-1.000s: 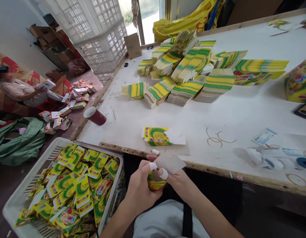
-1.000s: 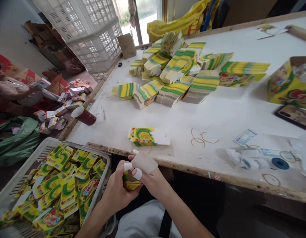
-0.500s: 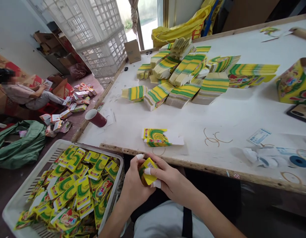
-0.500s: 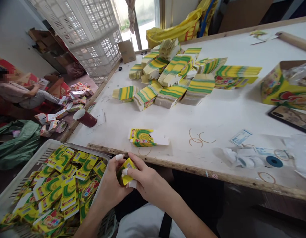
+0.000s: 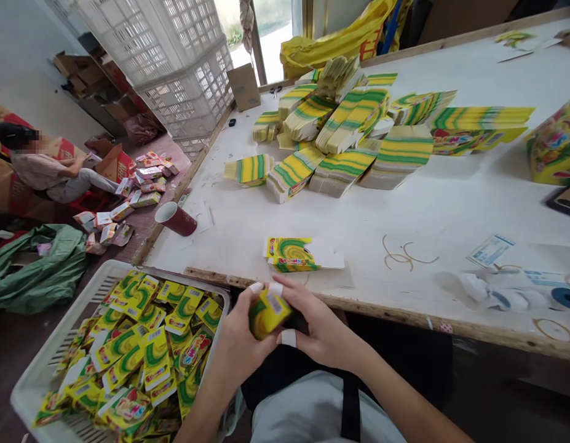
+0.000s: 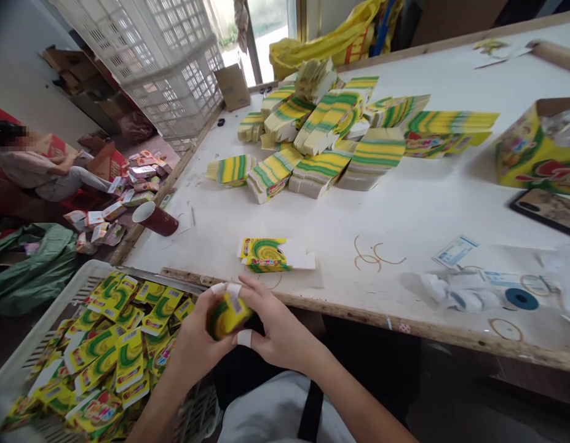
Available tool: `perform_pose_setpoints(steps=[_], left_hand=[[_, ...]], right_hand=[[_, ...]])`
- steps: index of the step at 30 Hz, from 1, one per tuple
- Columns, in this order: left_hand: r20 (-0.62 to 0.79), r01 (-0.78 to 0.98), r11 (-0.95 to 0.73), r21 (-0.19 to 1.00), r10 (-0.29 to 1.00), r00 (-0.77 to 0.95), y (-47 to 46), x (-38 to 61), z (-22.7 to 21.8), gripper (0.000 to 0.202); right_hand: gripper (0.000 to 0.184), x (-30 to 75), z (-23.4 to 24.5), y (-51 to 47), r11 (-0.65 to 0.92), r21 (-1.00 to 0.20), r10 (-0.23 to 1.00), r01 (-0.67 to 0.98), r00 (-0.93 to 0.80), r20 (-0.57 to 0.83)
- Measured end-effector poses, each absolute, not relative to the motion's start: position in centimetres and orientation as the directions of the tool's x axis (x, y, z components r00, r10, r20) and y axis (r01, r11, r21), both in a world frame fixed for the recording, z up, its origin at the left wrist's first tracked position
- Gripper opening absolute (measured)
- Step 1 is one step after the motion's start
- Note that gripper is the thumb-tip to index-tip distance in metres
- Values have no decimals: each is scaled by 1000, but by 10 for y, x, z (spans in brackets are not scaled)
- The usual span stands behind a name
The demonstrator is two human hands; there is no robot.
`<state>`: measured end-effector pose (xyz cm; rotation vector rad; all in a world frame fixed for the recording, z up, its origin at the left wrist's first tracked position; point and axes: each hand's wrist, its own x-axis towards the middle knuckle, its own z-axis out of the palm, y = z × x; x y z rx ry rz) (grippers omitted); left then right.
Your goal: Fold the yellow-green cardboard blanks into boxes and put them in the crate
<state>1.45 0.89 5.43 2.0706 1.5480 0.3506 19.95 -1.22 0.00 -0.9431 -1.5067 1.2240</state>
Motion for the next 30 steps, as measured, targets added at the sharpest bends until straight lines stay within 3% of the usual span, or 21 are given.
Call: perform_pose_setpoints(steps=[2, 3, 6, 8, 10, 12, 15, 18, 20, 22, 25, 27, 30], left_hand=[[-42, 905, -106, 412, 990, 136, 14, -17, 60, 53], [17, 945, -23, 326, 1000, 19, 17, -35, 64, 55], [221, 976, 181, 124, 953, -205, 22, -85, 76, 80], [234, 957, 225, 181, 936, -265, 21, -101, 79, 82], [134, 910, 208, 357, 953, -271, 17, -99, 76, 72], [-12, 820, 177, 545, 979, -203, 13, -81, 68, 61], [-197, 688, 142, 712, 980, 2, 12, -41, 52, 54], [-224, 476, 117, 872, 959, 176, 13, -2, 39, 65], [-140, 228, 90, 970, 966, 217, 13, 21, 37, 70], [-70, 5, 71, 997, 985, 156, 13, 40, 42, 66], [-40, -160, 29, 987, 997, -64, 15, 59, 56, 62], [-4, -200, -31, 979, 985, -172, 19, 65, 64, 60], [10, -197, -50, 979, 980, -198, 28, 66, 68, 57]], right_hand=[[61, 203, -11, -3, 189, -979, 976, 72, -127, 179], [57, 207, -17, 4, 160, -974, 987, 163, -43, 155], [42, 218, -36, 27, 14, -881, 984, 473, 149, 96], [40, 220, -45, 39, -31, -827, 981, 562, 174, 81], [38, 219, -50, 45, -25, -818, 982, 574, 168, 87], [39, 217, -51, 46, -18, -819, 978, 573, 179, 104], [45, 217, -43, 41, -23, -830, 967, 557, 224, 124], [49, 214, -22, 28, -23, -907, 965, 420, 247, 91], [48, 204, -3, 15, -9, -985, 984, 172, 179, 23], [46, 189, 15, 1, -31, -994, 999, -104, 18, -33], [55, 164, 32, -15, -133, -880, 980, -457, -196, -47], [60, 153, 36, -21, -151, -839, 970, -522, -242, -24], [50, 147, 35, -22, -122, -889, 972, -441, -235, -16]])
